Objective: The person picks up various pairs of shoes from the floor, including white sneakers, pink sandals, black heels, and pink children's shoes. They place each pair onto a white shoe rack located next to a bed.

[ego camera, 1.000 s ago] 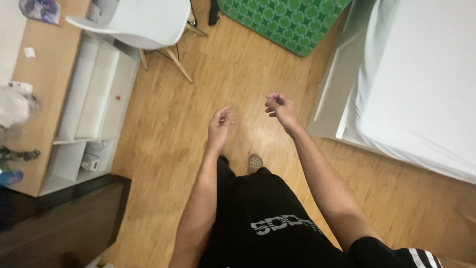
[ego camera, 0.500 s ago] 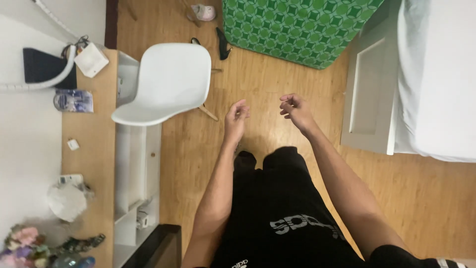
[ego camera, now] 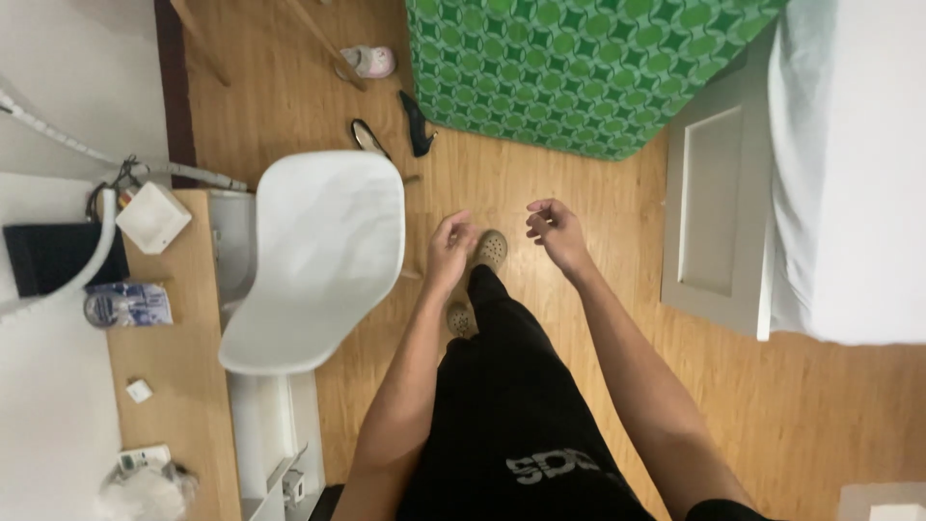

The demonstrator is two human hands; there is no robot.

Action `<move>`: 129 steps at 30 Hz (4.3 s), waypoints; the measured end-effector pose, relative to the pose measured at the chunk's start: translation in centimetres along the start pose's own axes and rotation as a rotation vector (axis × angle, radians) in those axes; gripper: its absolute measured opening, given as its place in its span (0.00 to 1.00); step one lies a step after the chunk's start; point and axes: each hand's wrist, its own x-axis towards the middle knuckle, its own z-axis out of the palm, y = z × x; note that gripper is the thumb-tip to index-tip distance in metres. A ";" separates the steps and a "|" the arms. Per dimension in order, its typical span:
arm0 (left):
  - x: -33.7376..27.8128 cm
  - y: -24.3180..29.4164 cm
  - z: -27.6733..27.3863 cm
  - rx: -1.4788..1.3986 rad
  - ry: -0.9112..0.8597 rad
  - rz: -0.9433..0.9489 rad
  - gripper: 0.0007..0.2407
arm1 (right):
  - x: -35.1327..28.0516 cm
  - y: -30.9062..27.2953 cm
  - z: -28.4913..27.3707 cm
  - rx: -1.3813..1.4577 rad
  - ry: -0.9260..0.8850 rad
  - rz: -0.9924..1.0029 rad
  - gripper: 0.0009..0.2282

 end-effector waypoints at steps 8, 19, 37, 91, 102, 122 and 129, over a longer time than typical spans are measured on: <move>12.6 -5.6 -4.2 -0.042 0.173 0.006 0.11 | 16.2 6.9 5.9 -0.132 -0.150 0.022 0.09; 33.7 -22.9 -8.1 -0.095 0.293 -0.122 0.12 | 43.0 22.6 19.3 -0.429 -0.152 -0.003 0.09; 42.5 -34.1 -10.6 -0.061 0.446 -0.302 0.22 | 65.9 44.7 37.0 -1.251 -0.348 -0.140 0.40; 9.4 -0.1 12.1 0.244 -0.463 -0.191 0.15 | -1.9 -2.5 -3.6 -0.088 0.270 -0.165 0.25; -12.1 -6.9 35.1 0.438 -0.875 -0.106 0.15 | -27.7 8.7 -20.8 -0.041 0.695 -0.104 0.24; -40.1 -21.3 68.2 0.570 -1.475 -0.226 0.25 | -55.1 30.0 -42.8 0.329 1.199 0.079 0.31; -48.2 -24.5 82.1 0.673 -1.561 -0.186 0.25 | -62.7 33.8 -55.8 0.391 1.187 0.199 0.28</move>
